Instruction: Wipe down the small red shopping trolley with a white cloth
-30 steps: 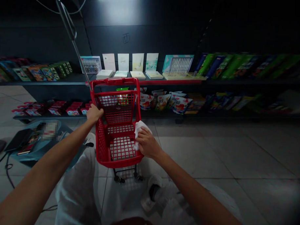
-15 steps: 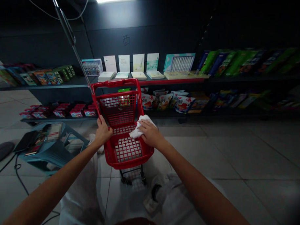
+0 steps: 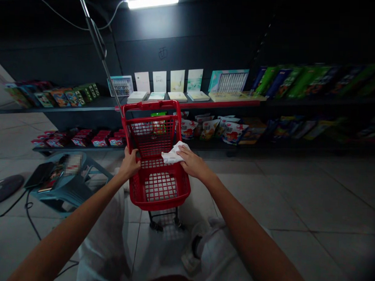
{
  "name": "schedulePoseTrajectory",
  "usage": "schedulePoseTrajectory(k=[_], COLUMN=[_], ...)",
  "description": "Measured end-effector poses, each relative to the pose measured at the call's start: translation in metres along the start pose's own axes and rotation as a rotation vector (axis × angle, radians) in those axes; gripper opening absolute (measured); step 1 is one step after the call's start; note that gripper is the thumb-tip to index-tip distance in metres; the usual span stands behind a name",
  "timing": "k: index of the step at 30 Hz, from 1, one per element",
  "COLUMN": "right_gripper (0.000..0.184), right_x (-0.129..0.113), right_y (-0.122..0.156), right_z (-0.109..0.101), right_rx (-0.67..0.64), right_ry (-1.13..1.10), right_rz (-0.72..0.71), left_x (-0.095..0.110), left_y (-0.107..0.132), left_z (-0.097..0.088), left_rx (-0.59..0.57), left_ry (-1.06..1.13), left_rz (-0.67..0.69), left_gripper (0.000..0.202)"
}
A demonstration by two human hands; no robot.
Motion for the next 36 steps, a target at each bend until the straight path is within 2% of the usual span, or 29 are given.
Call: schedulePoseTrajectory(k=[7, 17, 24, 29, 36], right_gripper=[0.051, 0.052, 0.053, 0.056, 0.061], right_x=[0.005, 0.014, 0.018, 0.018, 0.021], right_y=[-0.012, -0.045, -0.067, -0.079, -0.087], right_z=[0.005, 0.014, 0.018, 0.018, 0.016], right_rx=[0.022, 0.12, 0.16, 0.207, 0.326], right_ry=[-0.025, -0.054, -0.13, -0.15, -0.192], right_rz=[0.022, 0.072, 0.124, 0.122, 0.136], left_x=[-0.013, -0.02, -0.045, -0.065, -0.069], left_y=[-0.009, -0.006, -0.016, -0.023, -0.014], left_z=[0.004, 0.003, 0.004, -0.002, -0.015], left_rx=[0.021, 0.055, 0.065, 0.038, 0.012], left_ry=[0.05, 0.152, 0.18, 0.129, 0.1], left_rz=[0.073, 0.144, 0.246, 0.309, 0.304], left_gripper=[0.052, 0.05, 0.052, 0.049, 0.048])
Point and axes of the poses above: each hand's wrist, its own y-axis away from the middle knuckle, its own z-axis out of the palm, x = y × z, the point moved 3 cm from there along -y, towards the middle knuckle, and after that the axes turned 2 degrees about -y, right-handed, at the moved point
